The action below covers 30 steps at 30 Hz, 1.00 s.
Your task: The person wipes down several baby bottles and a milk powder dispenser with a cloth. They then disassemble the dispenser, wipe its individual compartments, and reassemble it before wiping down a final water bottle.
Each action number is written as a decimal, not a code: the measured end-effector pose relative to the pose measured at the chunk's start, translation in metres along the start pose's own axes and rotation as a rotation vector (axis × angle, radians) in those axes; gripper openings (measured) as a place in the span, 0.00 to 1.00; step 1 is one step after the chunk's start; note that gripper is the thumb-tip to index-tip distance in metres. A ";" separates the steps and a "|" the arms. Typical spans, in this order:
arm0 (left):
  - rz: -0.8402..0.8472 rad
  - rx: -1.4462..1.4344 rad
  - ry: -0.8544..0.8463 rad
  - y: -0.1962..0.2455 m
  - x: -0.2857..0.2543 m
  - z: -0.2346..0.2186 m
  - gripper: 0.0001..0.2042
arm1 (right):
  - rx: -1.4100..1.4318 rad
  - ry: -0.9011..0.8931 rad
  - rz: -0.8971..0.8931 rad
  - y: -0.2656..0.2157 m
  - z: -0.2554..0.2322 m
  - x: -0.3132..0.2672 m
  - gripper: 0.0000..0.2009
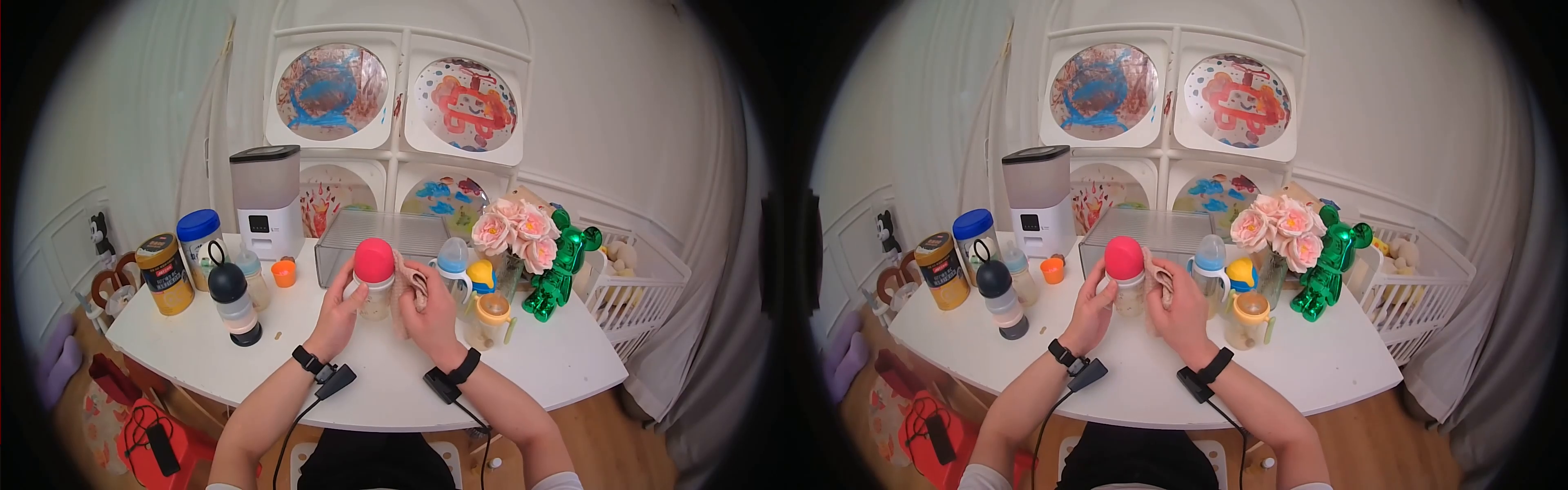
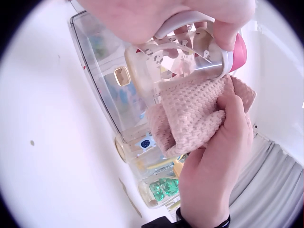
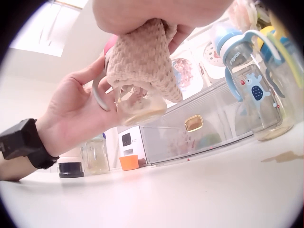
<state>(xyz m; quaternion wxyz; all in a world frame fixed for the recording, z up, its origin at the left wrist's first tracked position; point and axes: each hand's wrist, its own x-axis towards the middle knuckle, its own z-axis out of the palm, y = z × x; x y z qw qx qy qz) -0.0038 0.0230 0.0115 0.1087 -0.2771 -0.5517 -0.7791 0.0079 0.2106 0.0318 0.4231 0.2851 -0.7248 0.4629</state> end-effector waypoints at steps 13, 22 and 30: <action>-0.058 -0.206 -0.038 0.017 0.004 -0.008 0.33 | -0.047 -0.063 0.050 0.006 0.008 -0.009 0.15; -0.028 -0.390 0.057 0.018 0.005 -0.004 0.31 | -0.123 -0.164 -0.007 0.000 0.006 -0.010 0.19; -0.164 -0.325 0.230 0.000 0.011 -0.020 0.30 | -0.147 -0.296 -0.444 -0.013 0.000 -0.002 0.25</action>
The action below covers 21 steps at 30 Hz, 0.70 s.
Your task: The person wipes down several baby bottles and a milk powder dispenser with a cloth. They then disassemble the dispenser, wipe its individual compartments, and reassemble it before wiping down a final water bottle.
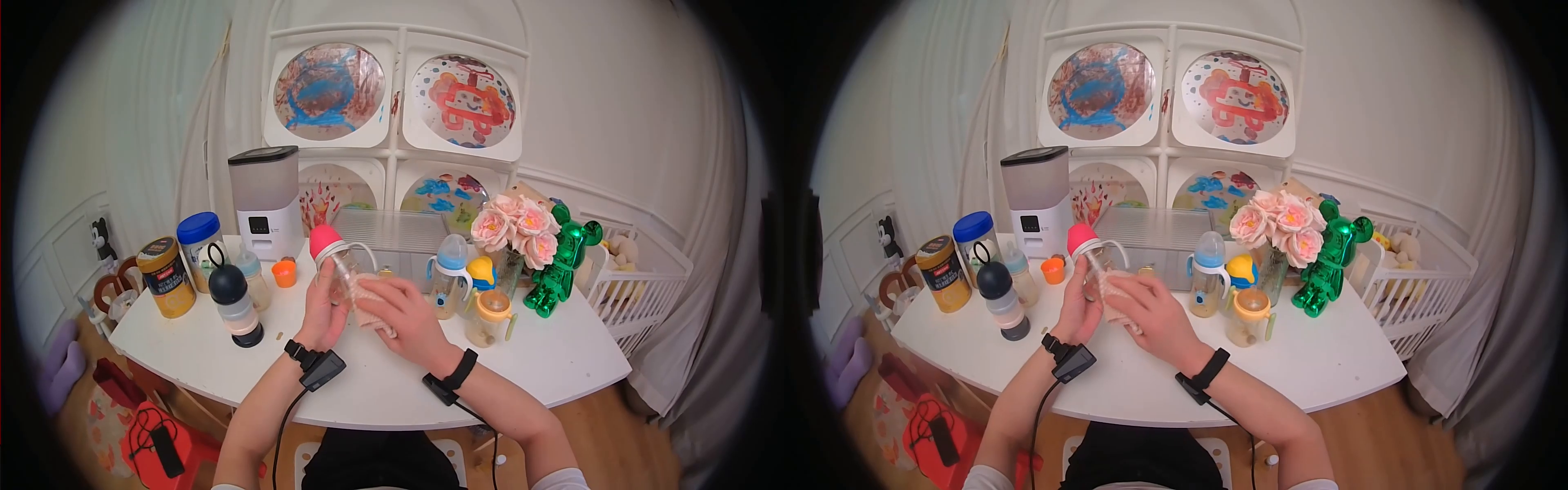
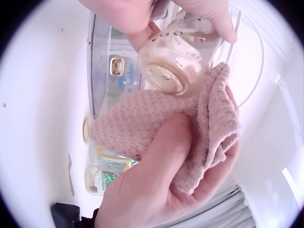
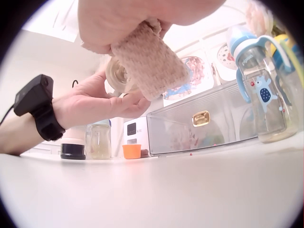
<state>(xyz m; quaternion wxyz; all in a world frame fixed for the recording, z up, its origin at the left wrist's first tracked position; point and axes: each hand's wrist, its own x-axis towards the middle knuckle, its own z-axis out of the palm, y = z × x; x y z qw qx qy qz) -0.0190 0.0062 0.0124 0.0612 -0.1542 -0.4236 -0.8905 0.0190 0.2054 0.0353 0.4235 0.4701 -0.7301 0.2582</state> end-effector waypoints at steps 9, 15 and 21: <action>-0.227 -0.260 0.133 0.015 -0.004 0.007 0.31 | -0.175 -0.207 -0.362 -0.008 0.003 -0.003 0.18; -0.067 -0.192 0.172 0.007 0.002 0.001 0.31 | -0.104 -0.175 -0.115 -0.006 0.003 -0.009 0.19; -0.078 -0.092 0.086 0.010 -0.006 0.010 0.29 | -0.056 0.033 0.240 0.020 0.007 -0.015 0.23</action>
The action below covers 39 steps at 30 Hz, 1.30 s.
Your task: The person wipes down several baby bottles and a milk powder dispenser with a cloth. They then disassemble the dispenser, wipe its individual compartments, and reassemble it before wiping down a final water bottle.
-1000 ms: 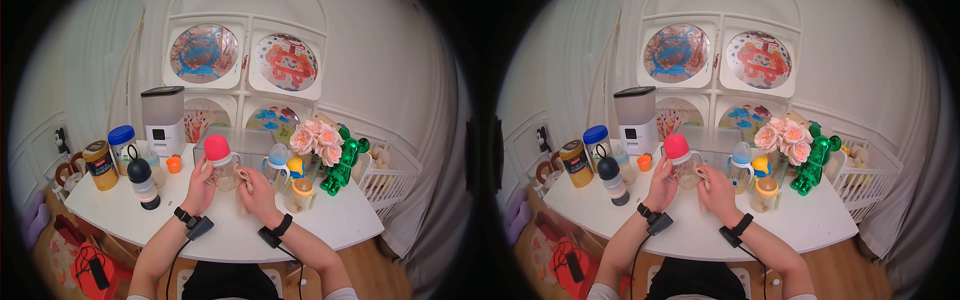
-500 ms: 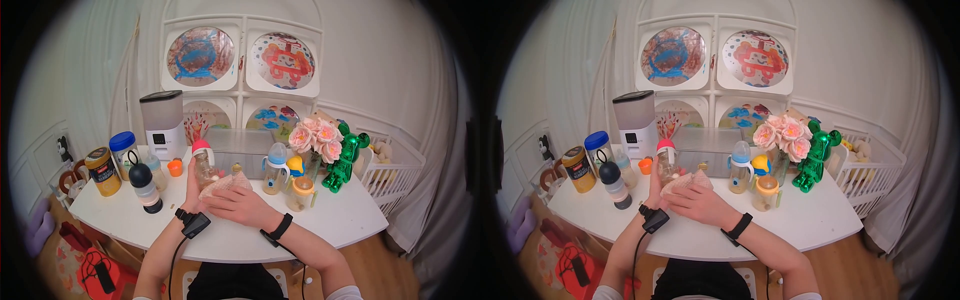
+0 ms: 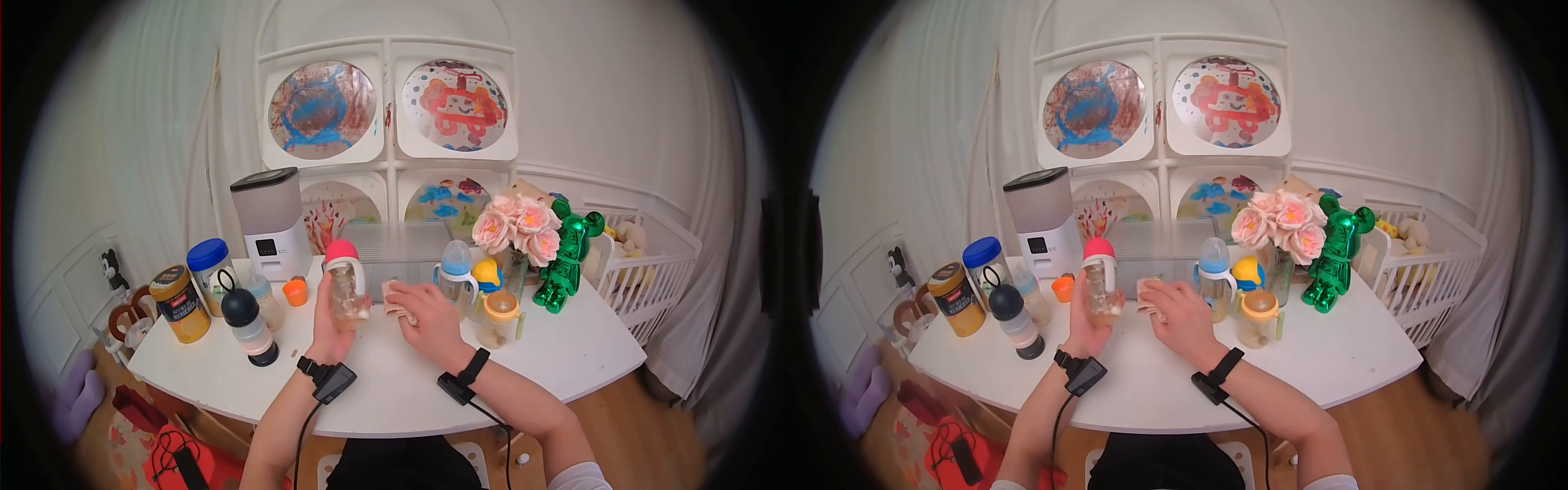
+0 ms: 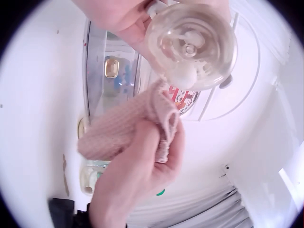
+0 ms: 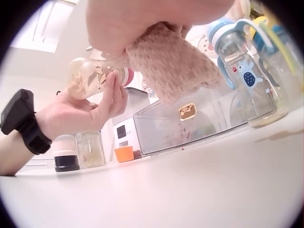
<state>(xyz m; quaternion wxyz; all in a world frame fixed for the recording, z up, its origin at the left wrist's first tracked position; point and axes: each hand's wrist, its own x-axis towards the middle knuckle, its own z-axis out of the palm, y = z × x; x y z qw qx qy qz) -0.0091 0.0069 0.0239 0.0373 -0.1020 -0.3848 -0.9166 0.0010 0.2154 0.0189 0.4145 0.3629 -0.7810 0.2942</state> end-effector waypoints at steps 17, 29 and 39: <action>-0.165 0.138 -0.056 -0.007 -0.008 0.005 0.29 | 0.333 0.006 -0.035 -0.001 0.002 0.002 0.22; -0.029 0.080 0.020 -0.015 -0.007 -0.002 0.29 | -0.019 -0.004 -0.408 -0.018 -0.006 0.009 0.17; -0.122 -0.026 0.058 -0.010 0.009 -0.023 0.37 | -0.022 -0.128 -0.588 -0.030 -0.003 0.005 0.13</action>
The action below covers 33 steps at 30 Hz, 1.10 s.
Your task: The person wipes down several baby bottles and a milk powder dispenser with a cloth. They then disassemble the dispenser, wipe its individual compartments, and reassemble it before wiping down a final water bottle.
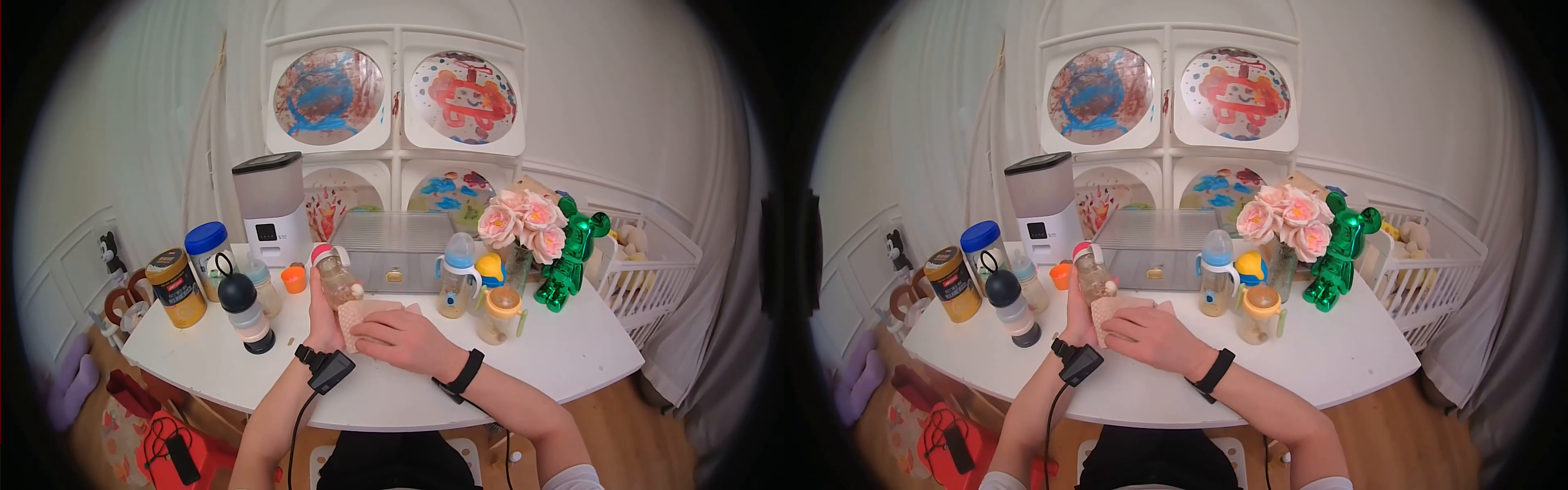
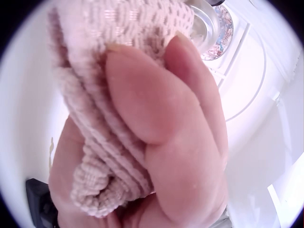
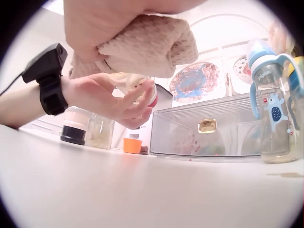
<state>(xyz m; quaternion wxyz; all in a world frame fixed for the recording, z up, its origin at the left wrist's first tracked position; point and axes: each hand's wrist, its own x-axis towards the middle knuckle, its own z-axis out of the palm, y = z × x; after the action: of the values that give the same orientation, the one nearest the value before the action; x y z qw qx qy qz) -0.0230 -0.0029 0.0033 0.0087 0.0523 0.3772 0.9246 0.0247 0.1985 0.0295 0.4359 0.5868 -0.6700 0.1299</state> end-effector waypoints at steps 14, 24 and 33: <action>0.059 -0.027 0.054 0.004 -0.015 0.023 0.36 | 0.140 -0.055 0.171 -0.004 0.007 -0.002 0.13; 0.015 -0.169 -0.212 0.000 -0.012 0.024 0.21 | 0.157 0.452 0.745 0.034 -0.001 -0.017 0.10; -0.063 0.303 -0.385 -0.010 -0.017 0.021 0.24 | 0.559 0.548 0.811 0.019 -0.012 -0.001 0.25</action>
<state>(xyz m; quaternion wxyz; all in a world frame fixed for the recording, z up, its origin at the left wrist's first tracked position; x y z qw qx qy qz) -0.0041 0.0183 0.0094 0.1015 0.2167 0.5043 0.8297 0.0122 0.2129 0.0420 0.3371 0.3202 -0.6445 0.6070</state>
